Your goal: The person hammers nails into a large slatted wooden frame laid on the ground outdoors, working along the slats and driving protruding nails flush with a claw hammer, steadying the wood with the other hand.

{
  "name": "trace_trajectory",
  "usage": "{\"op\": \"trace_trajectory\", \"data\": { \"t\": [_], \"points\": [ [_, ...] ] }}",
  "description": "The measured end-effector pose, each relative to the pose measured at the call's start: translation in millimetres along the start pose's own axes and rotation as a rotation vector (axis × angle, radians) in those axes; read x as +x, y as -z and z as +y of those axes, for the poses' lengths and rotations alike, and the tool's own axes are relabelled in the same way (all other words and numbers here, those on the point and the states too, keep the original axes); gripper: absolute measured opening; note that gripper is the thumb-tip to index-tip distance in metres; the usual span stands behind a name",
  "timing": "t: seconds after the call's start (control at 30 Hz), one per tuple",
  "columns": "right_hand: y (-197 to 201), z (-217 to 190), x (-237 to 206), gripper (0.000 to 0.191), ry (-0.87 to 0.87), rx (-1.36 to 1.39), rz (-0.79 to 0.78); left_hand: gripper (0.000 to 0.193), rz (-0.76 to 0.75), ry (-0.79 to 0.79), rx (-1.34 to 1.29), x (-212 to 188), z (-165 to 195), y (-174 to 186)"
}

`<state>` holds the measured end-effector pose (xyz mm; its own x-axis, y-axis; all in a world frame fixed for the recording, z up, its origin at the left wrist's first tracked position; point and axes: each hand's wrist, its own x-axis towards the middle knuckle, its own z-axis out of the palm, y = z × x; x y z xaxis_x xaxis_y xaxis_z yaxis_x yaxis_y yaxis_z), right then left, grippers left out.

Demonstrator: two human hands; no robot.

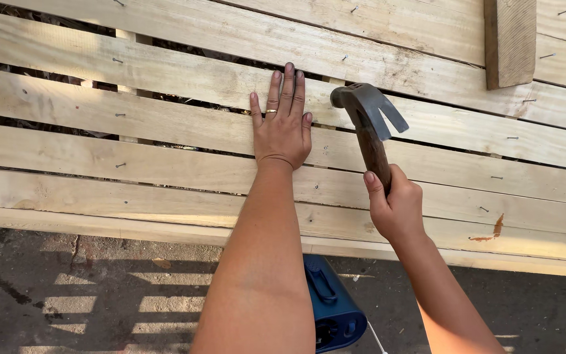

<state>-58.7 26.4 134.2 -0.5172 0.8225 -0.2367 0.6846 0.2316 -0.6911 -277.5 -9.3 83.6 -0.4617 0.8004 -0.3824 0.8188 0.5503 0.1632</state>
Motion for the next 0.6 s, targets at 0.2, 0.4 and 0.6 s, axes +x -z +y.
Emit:
{"op": "trace_trajectory", "data": {
  "t": [0.2,0.4,0.6],
  "points": [
    [8,-1,13,0.039,-0.272,0.142,-0.128,0.068,0.021,-0.009,-0.007,7,-1,4],
    [57,24,105,0.044,-0.003,-0.344,0.282,0.067,0.005,0.01,0.014,6,-2,2],
    [73,7,188,0.024,0.213,-0.509,0.551,0.067,0.004,0.017,0.026,13,0,2]
  ]
}}
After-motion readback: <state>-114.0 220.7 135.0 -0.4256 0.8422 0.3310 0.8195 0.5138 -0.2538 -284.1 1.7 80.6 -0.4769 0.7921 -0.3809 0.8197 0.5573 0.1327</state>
